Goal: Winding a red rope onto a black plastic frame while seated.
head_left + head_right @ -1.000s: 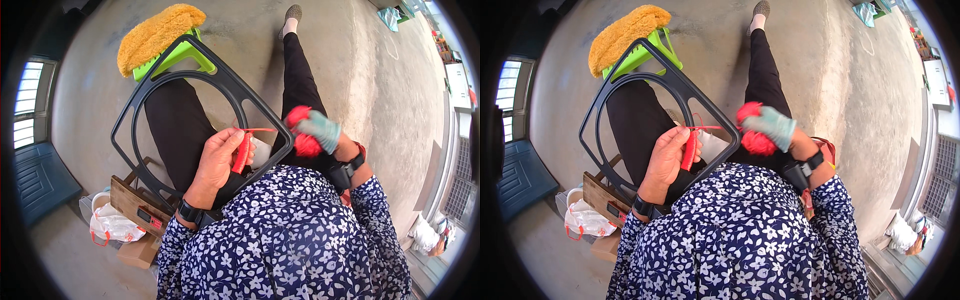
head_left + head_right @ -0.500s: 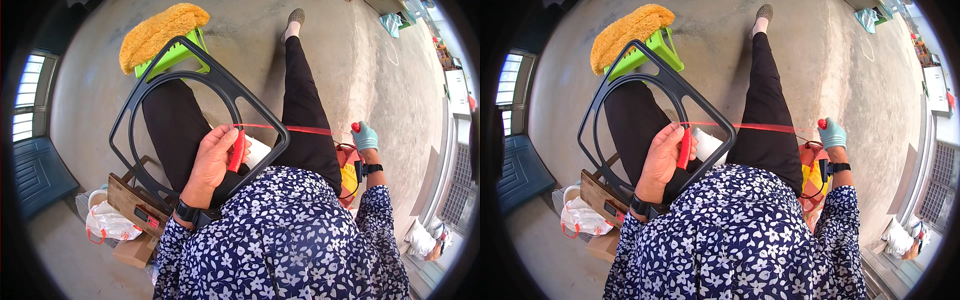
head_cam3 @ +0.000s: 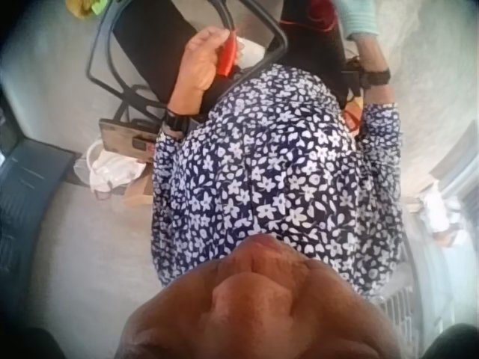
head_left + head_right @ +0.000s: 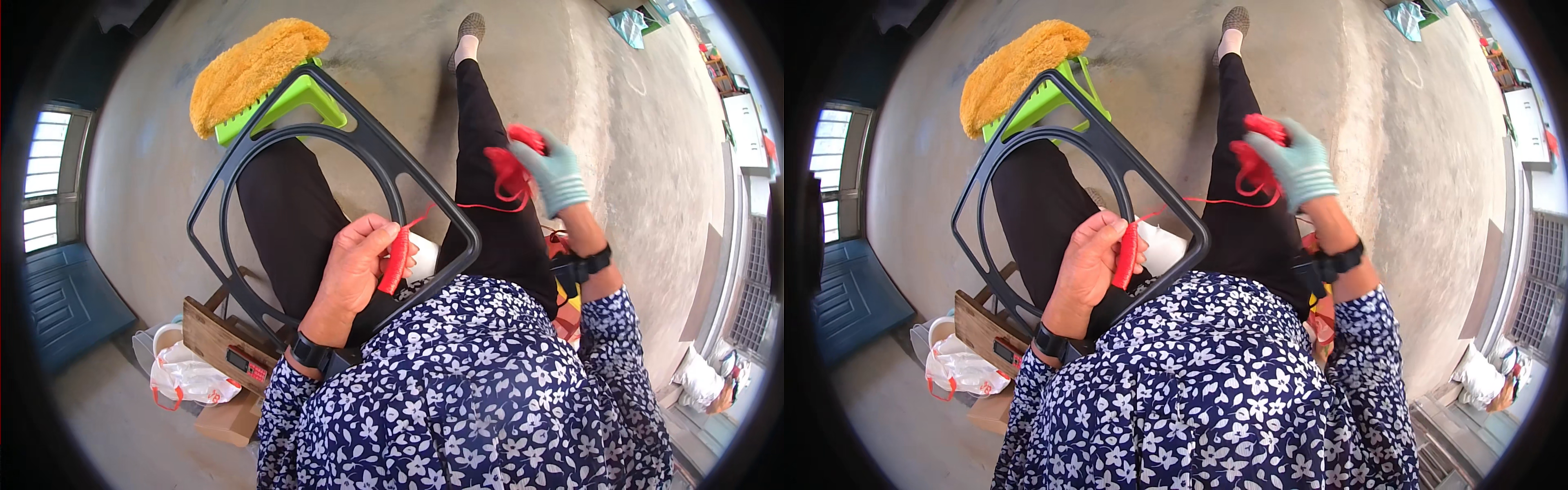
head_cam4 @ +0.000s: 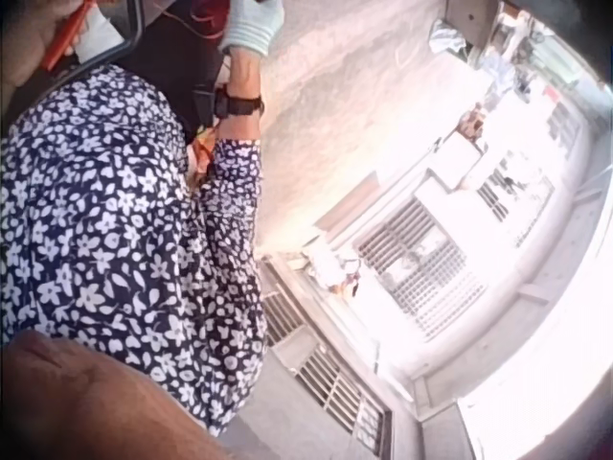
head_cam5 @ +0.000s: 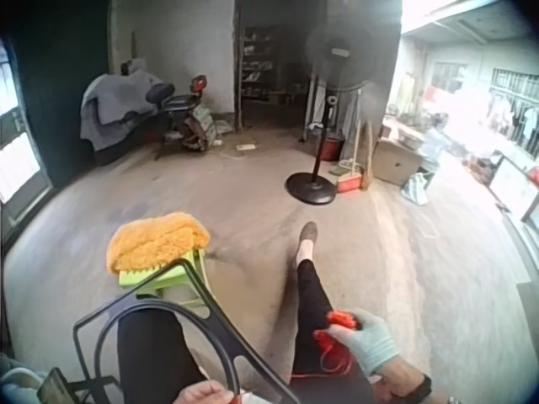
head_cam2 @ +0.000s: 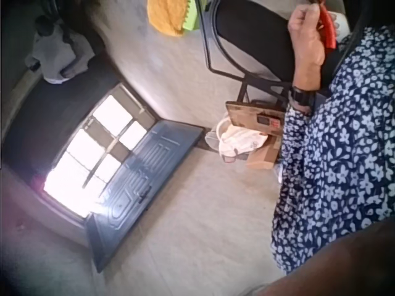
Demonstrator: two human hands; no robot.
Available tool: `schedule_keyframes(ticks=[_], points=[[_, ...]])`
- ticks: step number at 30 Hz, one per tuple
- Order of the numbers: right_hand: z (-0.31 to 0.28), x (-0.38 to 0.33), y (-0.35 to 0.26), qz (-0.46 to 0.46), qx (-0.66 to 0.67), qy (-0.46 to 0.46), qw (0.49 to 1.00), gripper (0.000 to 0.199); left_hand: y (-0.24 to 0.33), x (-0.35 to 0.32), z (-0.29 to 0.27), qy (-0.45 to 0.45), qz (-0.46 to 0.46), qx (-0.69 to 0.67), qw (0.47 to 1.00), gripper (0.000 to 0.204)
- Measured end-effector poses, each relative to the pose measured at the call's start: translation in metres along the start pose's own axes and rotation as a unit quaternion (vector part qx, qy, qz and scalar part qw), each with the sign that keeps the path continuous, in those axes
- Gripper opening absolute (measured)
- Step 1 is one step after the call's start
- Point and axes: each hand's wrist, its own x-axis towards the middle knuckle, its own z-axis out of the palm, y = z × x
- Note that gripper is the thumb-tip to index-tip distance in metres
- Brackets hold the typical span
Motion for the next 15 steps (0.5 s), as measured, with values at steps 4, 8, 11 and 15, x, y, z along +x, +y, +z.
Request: schedule_keyframes(ticks=[4,8,11,15], points=[[0.085,0.008,-0.008,-0.003,0.17,-0.086,0.982,0.035,-0.004,0.003,0.006,-0.029,-0.054,0.001,0.998,0.013],[0.114,-0.021,-0.029,0.234,0.479,-0.314,0.785,0.03,-0.005,0.004,0.007,-0.055,-0.096,-0.039,0.993,0.018],[0.118,-0.027,-0.032,0.252,0.5,-0.374,0.739,0.043,-0.006,0.002,0.01,-0.067,-0.125,-0.078,0.987,0.022],[0.096,-0.02,-0.056,0.279,0.541,-0.487,0.626,0.062,-0.008,0.003,0.005,-0.013,-0.079,-0.04,0.996,0.025]])
